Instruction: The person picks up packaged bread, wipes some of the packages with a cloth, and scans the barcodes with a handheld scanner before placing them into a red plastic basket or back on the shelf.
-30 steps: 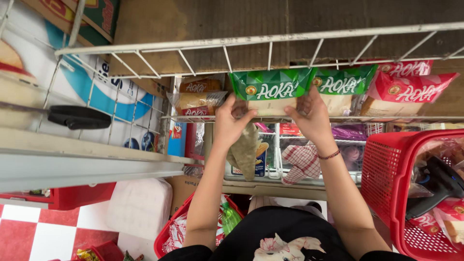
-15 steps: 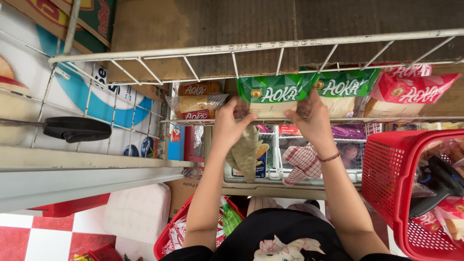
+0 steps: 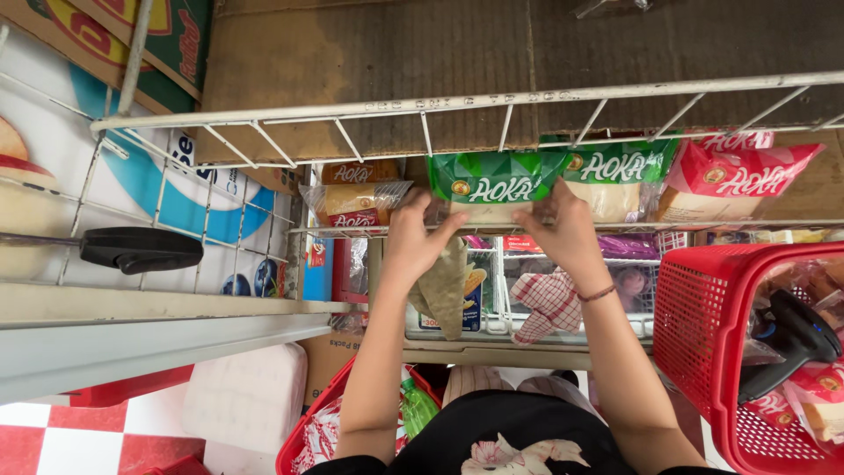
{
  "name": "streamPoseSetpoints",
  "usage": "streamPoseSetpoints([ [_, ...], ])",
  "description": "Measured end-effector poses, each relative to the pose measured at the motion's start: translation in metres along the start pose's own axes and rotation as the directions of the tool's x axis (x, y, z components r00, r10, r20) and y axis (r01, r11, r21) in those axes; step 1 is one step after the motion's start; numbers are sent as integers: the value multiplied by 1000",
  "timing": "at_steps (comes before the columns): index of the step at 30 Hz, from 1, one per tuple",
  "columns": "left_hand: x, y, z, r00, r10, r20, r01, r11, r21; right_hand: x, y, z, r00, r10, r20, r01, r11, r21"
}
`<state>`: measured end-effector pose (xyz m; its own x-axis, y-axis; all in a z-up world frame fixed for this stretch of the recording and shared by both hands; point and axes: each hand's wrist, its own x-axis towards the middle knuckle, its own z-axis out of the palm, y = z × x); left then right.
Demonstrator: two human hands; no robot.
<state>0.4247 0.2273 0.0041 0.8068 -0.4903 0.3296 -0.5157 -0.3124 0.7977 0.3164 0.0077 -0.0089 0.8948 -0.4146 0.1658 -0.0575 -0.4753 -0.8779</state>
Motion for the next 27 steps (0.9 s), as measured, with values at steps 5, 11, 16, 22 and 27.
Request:
streamPoseSetpoints([
  [5,-3,0,5,992,-126,6,125,989,74,-2,-2,7,996,-30,-81,30,1000,3],
  [11,0,-4,19,982,-145,-119,151,988,43,5,-1,18,989,11,-146,-9,1000,17],
  [16,-5,-7,12,980,-193,-40,197,966,166,2,0,16,994,-21,-107,21,1000,-1],
  [22,-11,-2,11,977,-214,-4,211,962,172,-2,-5,11,994,-39,-98,27,993,-113],
  [27,-6,10,8,960,-279,13,272,945,182,-2,-3,13,994,1,-111,-13,994,-113],
])
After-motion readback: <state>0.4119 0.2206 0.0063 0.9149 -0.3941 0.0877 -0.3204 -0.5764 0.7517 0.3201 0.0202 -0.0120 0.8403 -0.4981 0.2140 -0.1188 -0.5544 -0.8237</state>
